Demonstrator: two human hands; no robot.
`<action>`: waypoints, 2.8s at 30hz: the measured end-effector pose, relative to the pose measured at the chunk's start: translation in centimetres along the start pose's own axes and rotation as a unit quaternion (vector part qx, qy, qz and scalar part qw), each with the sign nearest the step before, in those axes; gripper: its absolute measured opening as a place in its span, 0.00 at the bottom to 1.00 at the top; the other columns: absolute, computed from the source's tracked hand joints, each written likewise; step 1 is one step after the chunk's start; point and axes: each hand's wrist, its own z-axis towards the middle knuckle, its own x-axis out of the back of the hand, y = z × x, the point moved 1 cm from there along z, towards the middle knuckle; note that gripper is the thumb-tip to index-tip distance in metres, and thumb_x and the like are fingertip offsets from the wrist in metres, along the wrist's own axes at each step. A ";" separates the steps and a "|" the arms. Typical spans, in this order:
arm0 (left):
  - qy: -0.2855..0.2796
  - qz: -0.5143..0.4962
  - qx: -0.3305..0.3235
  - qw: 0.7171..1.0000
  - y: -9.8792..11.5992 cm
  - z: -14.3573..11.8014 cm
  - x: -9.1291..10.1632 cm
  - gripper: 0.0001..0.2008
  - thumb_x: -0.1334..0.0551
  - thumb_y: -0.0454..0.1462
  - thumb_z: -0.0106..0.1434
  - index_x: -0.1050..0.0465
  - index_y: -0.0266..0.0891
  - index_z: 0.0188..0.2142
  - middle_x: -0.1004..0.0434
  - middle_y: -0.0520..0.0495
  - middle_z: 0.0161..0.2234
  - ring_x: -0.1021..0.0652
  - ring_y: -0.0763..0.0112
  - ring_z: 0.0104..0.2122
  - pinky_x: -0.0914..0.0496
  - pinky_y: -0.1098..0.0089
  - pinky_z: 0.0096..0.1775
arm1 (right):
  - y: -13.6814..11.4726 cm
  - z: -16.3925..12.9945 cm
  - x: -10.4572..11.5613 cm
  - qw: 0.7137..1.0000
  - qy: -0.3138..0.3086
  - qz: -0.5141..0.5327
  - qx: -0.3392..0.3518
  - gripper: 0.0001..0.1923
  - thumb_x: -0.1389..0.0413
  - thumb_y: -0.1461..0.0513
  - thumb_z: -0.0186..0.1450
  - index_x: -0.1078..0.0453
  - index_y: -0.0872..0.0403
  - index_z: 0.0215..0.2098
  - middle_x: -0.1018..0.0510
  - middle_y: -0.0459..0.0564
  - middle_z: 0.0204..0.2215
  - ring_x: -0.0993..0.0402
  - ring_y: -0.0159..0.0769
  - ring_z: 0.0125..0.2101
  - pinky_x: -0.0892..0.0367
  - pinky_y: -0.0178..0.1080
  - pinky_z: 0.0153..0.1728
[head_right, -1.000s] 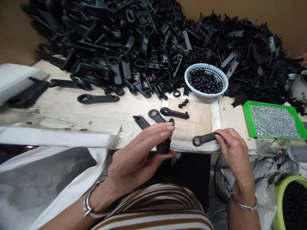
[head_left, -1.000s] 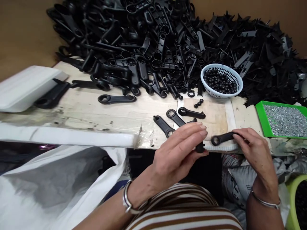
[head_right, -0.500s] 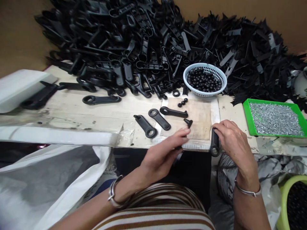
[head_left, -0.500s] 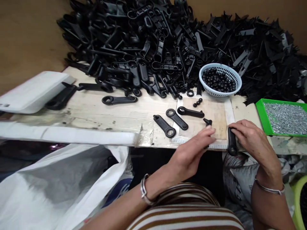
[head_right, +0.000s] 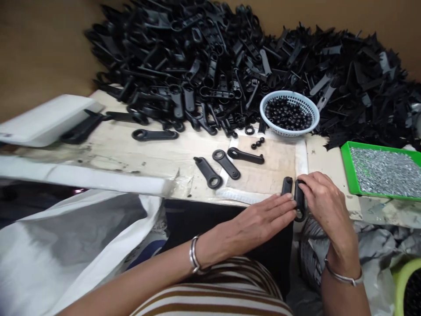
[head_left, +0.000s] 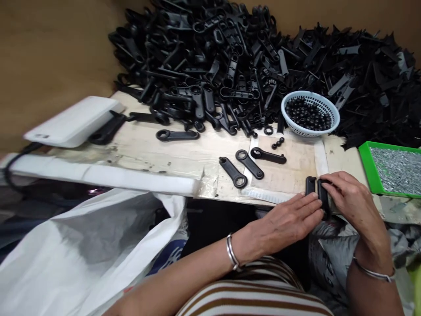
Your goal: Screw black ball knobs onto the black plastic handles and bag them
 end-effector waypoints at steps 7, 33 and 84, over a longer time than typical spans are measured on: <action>0.063 0.053 0.055 0.995 -1.5 -2.5 2.5 0.15 0.51 0.30 0.73 0.32 0.34 0.54 0.24 0.41 0.54 0.27 0.66 0.57 0.39 0.56 0.63 | 1.0 0.0 -0.5 0.999 0.030 -0.009 0.020 0.15 0.53 0.54 0.71 0.27 0.50 0.45 0.21 0.51 0.41 0.24 0.43 0.41 0.31 0.44 0.41; 0.134 0.175 0.149 0.964 -8.1 -2.9 9.2 0.13 0.49 0.37 0.74 0.27 0.36 0.41 0.24 0.46 0.35 0.27 0.66 0.37 0.36 0.66 0.39 | -6.4 9.9 0.7 0.991 0.004 0.028 0.132 0.11 0.47 0.64 0.67 0.24 0.52 0.44 0.21 0.51 0.40 0.25 0.39 0.40 0.30 0.42 0.42; -0.034 0.076 0.271 0.959 -6.2 -7.7 7.4 0.09 0.37 0.34 0.66 0.29 0.36 0.46 0.26 0.41 0.47 0.28 0.59 0.45 0.31 0.60 0.46 | -5.3 -3.4 -0.9 0.980 0.089 -0.013 0.180 0.13 0.39 0.66 0.64 0.27 0.53 0.47 0.19 0.52 0.45 0.27 0.46 0.53 0.38 0.55 0.59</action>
